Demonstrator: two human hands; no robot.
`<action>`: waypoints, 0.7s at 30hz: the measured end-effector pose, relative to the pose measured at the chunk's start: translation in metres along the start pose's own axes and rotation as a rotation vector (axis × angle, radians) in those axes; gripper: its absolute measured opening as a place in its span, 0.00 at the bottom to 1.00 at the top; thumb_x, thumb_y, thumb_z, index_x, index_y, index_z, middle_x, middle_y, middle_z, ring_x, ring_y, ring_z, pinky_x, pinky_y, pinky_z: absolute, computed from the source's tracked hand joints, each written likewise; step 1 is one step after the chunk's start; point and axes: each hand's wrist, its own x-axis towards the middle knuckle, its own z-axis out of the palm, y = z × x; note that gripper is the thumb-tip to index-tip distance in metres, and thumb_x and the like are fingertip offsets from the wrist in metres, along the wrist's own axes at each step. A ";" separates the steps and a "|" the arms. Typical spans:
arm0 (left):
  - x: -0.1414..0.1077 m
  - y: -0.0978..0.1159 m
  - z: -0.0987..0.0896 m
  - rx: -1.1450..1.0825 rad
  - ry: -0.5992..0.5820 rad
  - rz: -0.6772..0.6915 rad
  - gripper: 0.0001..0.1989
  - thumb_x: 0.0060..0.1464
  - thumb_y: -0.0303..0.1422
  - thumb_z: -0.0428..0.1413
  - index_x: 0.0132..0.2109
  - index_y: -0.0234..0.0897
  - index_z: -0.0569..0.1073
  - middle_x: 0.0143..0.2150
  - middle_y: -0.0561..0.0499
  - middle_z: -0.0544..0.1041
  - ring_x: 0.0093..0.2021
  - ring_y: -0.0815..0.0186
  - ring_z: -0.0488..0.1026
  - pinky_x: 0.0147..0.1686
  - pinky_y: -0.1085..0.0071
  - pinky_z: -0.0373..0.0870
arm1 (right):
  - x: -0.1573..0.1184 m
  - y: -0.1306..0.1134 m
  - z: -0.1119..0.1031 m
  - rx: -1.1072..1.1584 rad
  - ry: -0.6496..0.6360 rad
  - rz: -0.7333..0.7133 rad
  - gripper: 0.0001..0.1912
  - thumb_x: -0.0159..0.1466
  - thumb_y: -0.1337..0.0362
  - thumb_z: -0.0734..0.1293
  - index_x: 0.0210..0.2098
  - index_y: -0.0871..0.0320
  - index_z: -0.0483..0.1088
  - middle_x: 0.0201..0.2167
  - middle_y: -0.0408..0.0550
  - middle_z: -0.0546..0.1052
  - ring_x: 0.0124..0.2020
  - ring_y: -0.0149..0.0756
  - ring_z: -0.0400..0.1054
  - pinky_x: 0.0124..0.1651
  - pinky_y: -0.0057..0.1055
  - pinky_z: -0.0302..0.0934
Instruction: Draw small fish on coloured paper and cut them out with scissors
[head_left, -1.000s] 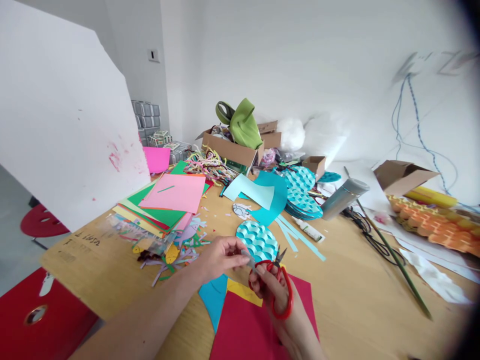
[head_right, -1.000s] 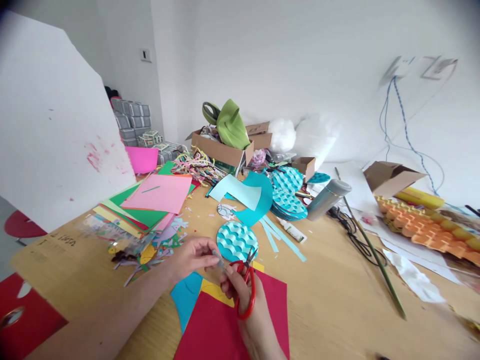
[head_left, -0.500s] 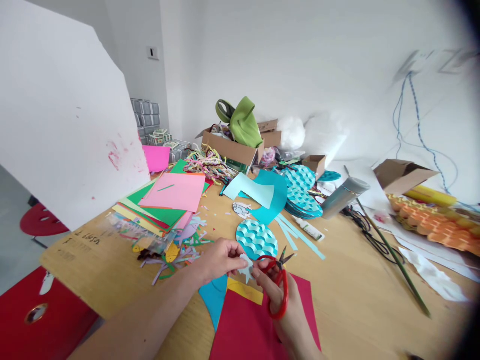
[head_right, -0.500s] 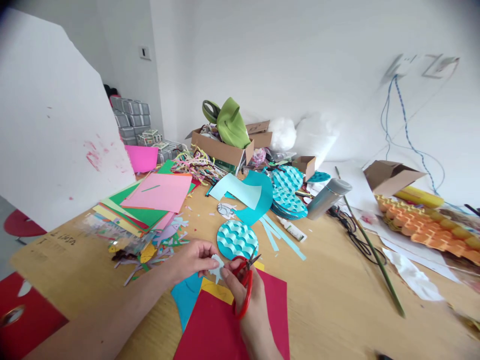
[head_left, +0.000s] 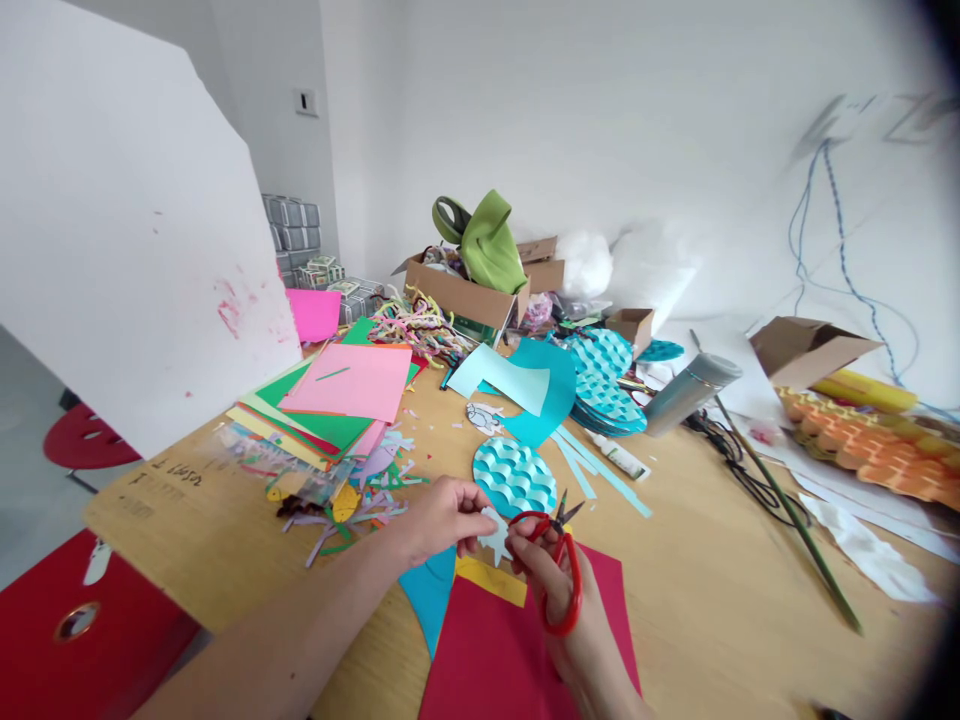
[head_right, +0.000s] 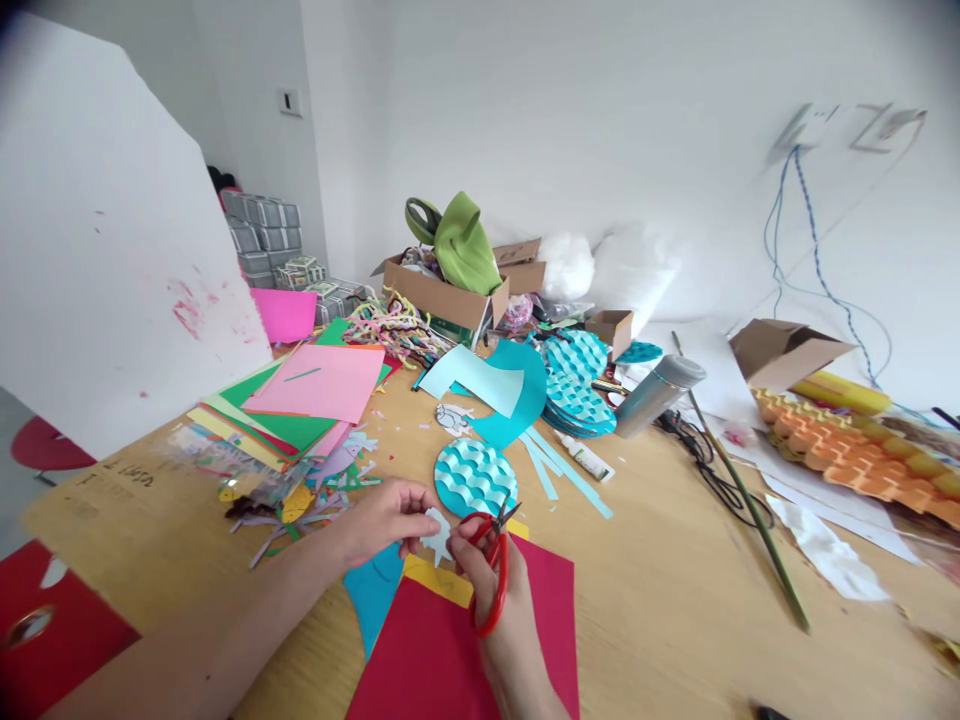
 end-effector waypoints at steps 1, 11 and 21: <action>0.000 0.001 0.000 -0.015 0.011 -0.001 0.15 0.41 0.41 0.63 0.30 0.34 0.71 0.21 0.57 0.69 0.20 0.73 0.66 0.19 0.77 0.60 | 0.000 0.000 0.000 0.002 -0.005 0.007 0.15 0.49 0.55 0.75 0.28 0.58 0.70 0.26 0.45 0.73 0.29 0.38 0.66 0.32 0.31 0.58; 0.003 -0.001 -0.002 -0.127 0.046 -0.032 0.16 0.39 0.42 0.62 0.31 0.34 0.73 0.20 0.55 0.70 0.20 0.72 0.65 0.20 0.75 0.59 | -0.003 -0.004 0.000 -0.032 -0.069 -0.028 0.15 0.51 0.55 0.75 0.27 0.57 0.70 0.25 0.43 0.71 0.29 0.36 0.63 0.33 0.30 0.56; 0.001 0.006 -0.008 -0.122 0.022 -0.032 0.19 0.42 0.47 0.64 0.31 0.33 0.75 0.17 0.58 0.67 0.14 0.76 0.56 0.14 0.77 0.47 | 0.006 0.005 -0.004 0.021 -0.049 0.044 0.18 0.51 0.50 0.75 0.25 0.59 0.71 0.22 0.46 0.73 0.26 0.36 0.66 0.30 0.31 0.57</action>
